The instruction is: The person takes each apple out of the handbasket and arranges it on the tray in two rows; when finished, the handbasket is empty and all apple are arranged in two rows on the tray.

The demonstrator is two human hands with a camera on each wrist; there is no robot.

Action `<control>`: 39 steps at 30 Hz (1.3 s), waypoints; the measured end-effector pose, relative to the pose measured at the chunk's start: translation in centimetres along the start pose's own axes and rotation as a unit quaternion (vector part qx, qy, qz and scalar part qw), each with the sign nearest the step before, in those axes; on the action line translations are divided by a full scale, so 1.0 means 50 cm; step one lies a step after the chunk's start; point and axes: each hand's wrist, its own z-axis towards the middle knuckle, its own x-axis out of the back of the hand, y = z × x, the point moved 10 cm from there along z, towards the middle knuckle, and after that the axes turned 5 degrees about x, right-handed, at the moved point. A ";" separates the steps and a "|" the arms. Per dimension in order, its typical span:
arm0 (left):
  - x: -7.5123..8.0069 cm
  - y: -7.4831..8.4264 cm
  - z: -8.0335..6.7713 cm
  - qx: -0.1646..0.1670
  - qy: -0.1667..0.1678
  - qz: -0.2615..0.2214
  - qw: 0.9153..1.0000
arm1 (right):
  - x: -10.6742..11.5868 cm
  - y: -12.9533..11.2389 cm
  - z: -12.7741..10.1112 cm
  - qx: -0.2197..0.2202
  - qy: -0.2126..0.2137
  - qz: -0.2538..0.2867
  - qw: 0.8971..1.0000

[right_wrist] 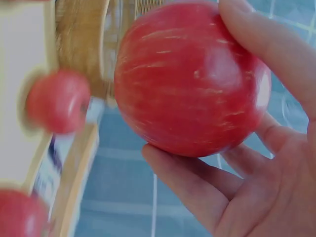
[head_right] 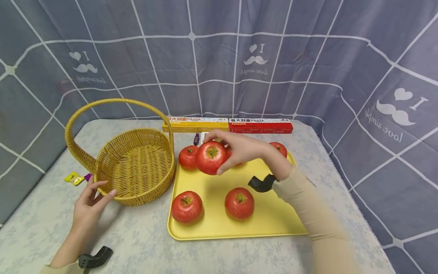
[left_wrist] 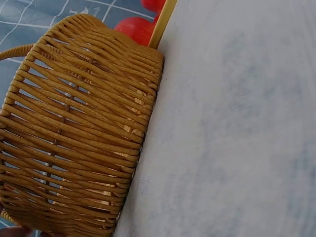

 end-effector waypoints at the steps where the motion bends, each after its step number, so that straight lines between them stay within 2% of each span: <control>1: 0.000 0.001 0.000 0.000 -0.001 -0.001 1.000 | 0.012 0.011 -0.028 -0.012 0.013 -0.002 1.000; 5: 0.001 0.003 0.002 0.000 -0.002 -0.004 1.000 | 0.038 0.061 -0.129 -0.055 0.050 0.005 0.997; 8: 0.005 0.005 0.005 0.002 0.002 0.000 1.000 | 0.040 0.098 -0.192 -0.073 0.072 0.012 0.995; 14: 0.007 0.005 0.005 0.004 -0.002 -0.006 1.000 | 0.015 0.167 -0.300 -0.106 0.094 0.016 0.990; 19: 0.006 0.006 0.006 0.002 -0.004 -0.006 1.000 | -0.011 0.200 -0.370 -0.134 0.097 0.021 0.986; 25: 0.004 0.008 0.009 0.012 -0.007 -0.002 1.000 | -0.039 0.220 -0.416 -0.163 0.080 0.025 0.983; 34: -0.005 0.017 0.004 0.024 -0.028 0.026 0.999 | -0.050 0.244 -0.440 -0.184 0.081 0.026 0.979; 37: -0.009 0.027 0.000 0.015 -0.048 0.064 0.997 | -0.048 0.241 -0.439 -0.193 0.068 0.026 0.979; 39: -0.012 0.039 -0.001 -0.004 -0.071 0.105 0.992 | -0.044 0.236 -0.435 -0.198 0.052 0.024 0.979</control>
